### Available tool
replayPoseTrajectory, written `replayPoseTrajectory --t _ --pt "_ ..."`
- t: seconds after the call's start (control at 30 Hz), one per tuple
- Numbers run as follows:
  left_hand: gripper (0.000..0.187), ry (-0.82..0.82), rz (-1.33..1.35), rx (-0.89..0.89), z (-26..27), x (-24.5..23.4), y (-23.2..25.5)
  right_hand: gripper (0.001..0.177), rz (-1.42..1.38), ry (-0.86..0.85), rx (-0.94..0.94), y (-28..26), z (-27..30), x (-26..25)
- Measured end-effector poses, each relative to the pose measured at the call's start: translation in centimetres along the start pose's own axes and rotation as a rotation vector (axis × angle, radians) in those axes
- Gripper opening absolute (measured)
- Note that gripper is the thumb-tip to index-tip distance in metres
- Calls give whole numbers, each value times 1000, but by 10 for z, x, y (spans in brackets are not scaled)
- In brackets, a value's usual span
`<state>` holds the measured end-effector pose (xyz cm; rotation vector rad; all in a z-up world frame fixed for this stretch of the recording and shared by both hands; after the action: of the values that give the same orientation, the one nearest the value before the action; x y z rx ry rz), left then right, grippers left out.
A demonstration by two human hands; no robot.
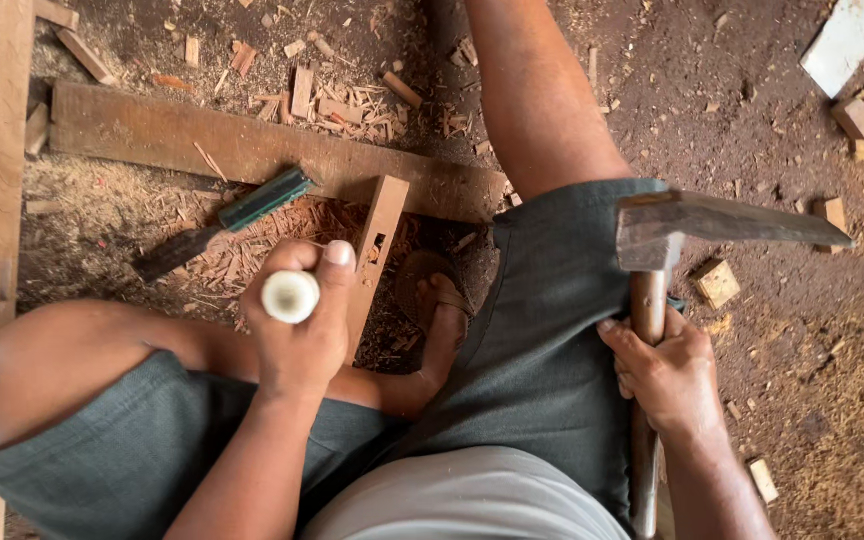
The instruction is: The person chisels a rectangular mortise into a wooden block using a hammer and a chisel, striking the chisel head repeatedly to remove wood shavings.
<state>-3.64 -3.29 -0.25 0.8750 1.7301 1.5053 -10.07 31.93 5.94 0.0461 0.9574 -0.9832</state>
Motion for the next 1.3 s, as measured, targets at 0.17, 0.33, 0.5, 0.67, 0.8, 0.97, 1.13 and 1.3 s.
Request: replayPoseTrajectory --t 0.17,0.33,0.5,0.67,0.8,0.97,1.13,1.3 --pt "27 59 97 58 -9 -6 6 21 -129 -41 15 10 -10 -4" --pt "31 78 265 -46 -14 -10 3 21 -212 -34 14 15 -17 -5" --pt "27 -59 -344 83 -22 -1 -33 20 -259 -93 -20 16 -22 -4" --pt "53 -311 -914 -299 -44 6 -98 18 -218 -106 -48 6 -15 -1" --pt "88 -287 -994 -300 -44 -2 -77 18 -113 -68 -61 2 -7 0" --pt "91 -913 -892 -497 -19 24 -78 25 -172 -138 -102 13 -9 0" --pt "49 -259 -793 -685 -51 -5 -73 24 -172 -154 -120 9 -8 3" --pt "69 -349 -1191 -140 -101 -27 -121 25 -203 -172 -96 13 -8 3"
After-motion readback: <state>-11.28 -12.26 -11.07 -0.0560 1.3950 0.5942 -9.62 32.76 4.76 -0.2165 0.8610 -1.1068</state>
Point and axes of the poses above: each hand's wrist, its own z-axis away from the middle knuckle, its own x-axis out of the palm, y = z × x, the point moved 4 cm from there along -z, towards the middle knuckle, and after that the axes turned 9 degrees about x, right-handed, at the moved point
